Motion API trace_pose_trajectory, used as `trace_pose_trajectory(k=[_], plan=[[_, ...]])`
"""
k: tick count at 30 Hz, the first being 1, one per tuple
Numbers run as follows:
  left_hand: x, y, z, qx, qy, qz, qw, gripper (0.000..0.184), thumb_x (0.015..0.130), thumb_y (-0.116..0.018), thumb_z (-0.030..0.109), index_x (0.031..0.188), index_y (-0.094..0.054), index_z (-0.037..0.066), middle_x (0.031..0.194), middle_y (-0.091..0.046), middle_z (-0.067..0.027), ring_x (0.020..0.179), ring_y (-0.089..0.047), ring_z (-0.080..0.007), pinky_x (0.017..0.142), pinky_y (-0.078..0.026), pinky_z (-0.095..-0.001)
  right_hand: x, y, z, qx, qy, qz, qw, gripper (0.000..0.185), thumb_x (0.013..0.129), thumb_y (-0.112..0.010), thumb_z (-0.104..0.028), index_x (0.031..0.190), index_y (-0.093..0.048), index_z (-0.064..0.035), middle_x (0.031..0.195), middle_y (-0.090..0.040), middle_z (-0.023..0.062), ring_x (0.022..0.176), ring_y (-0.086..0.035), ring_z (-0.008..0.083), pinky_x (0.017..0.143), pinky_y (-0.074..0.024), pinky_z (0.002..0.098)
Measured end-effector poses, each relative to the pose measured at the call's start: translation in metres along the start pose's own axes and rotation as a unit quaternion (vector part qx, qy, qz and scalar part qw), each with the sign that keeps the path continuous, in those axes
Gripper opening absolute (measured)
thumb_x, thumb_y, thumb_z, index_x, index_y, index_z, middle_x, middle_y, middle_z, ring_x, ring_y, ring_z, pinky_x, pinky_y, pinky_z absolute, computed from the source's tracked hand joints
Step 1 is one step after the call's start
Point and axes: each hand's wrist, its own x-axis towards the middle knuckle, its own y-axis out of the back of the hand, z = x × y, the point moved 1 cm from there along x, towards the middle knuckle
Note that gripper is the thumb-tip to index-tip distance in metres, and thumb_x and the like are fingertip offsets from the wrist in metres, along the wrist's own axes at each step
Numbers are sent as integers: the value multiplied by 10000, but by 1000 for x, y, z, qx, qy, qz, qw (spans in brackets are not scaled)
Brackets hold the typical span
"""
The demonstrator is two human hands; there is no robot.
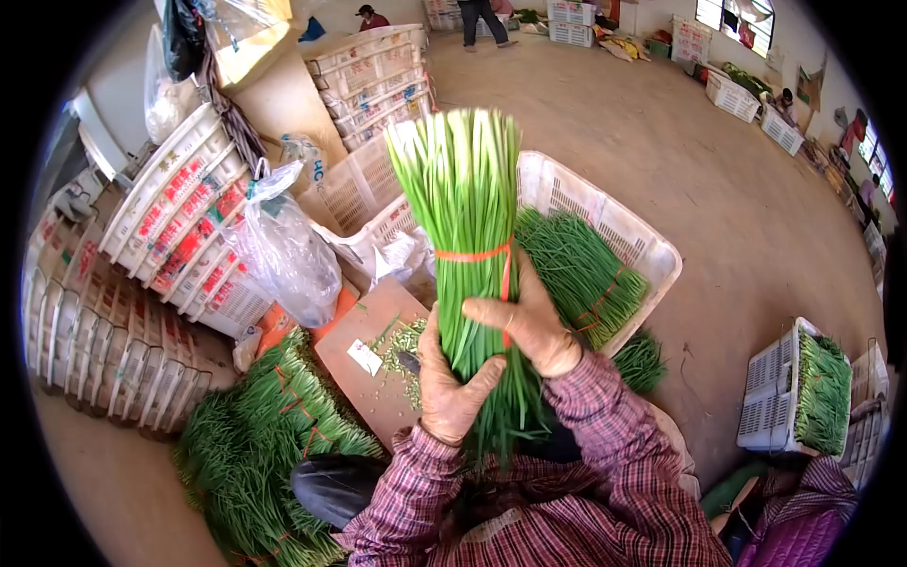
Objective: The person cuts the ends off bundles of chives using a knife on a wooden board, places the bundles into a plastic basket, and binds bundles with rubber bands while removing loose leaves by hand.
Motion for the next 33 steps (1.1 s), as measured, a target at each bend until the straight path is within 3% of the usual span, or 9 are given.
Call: trace_pose_trajectory(k=[6,11,14,15,19,25,29,31,33], plan=[[4,-100,-50,-146,134,-117,973,677,924,-708,5,1493,-345,51,1270,-608,-96,1126,-615,-192,982,-524,-328,57,61,-88,-96,-6,33,995,836,787,-846,-171,1479,-400,-25,1146,-665,133,940,-691,206,783,-618,349],[-10,-78,-81,70,139,-435,887,529,932,-738,88,1412,-522,42,1183,-690,-82,1116,-652,-198,977,-515,-310,70,135,-101,-608,-67,82,787,916,776,-829,-252,1529,-366,-11,1299,-628,228,1190,-628,321,1011,-509,389],[1,6,-113,73,24,-185,980,387,943,-680,-2,1317,-593,41,1182,-708,-77,1141,-641,-199,1018,-487,-327,70,213,-33,-634,-104,62,764,1029,742,-832,-324,1556,-303,18,1424,-528,291,1335,-518,384,1131,-408,392],[-5,42,-122,-7,191,-35,981,399,955,-661,-15,1340,-574,37,1179,-700,-69,1105,-635,-169,986,-495,-297,73,233,-7,-664,-110,45,738,1055,736,-830,-349,1560,-290,24,1450,-502,297,1346,-506,390,1132,-408,398],[-21,189,-198,195,154,349,903,510,950,-712,125,1401,-522,-17,1232,-647,-150,1100,-626,-237,976,-505,-336,91,281,94,-640,-283,41,713,1112,739,-797,-464,1582,-253,15,1497,-457,298,1364,-487,400,1141,-400,412],[-54,226,-218,623,214,285,696,633,934,-687,288,1394,-486,-97,1421,-503,-275,1325,-487,-396,1115,-406,-449,152,289,205,-595,-392,-1,701,1112,739,-763,-488,1594,-246,0,1536,-437,260,1376,-487,382,1117,-425,404],[-54,222,-220,567,239,314,723,688,937,-666,400,1372,-491,-105,1471,-460,-265,1388,-413,-409,1174,-325,-483,184,307,294,-546,-322,7,773,1099,751,-753,-480,1595,-238,-1,1511,-466,256,1333,-526,385,1092,-448,412],[-66,234,-241,504,192,357,763,583,953,-693,212,1396,-464,-89,1413,-496,-197,1180,-588,-292,901,-569,-382,202,303,327,-544,-325,-32,773,1095,751,-760,-475,1593,-243,-4,1502,-475,264,1333,-526,394,1096,-443,412],[-51,226,-218,620,210,272,705,723,904,-724,406,1417,-491,-47,1416,-513,-287,1305,-483,-442,1125,-388,-507,207,299,348,-542,-374,-23,753,1083,749,-770,-474,1585,-265,-8,1487,-485,276,1324,-532,402,1089,-446,430]])
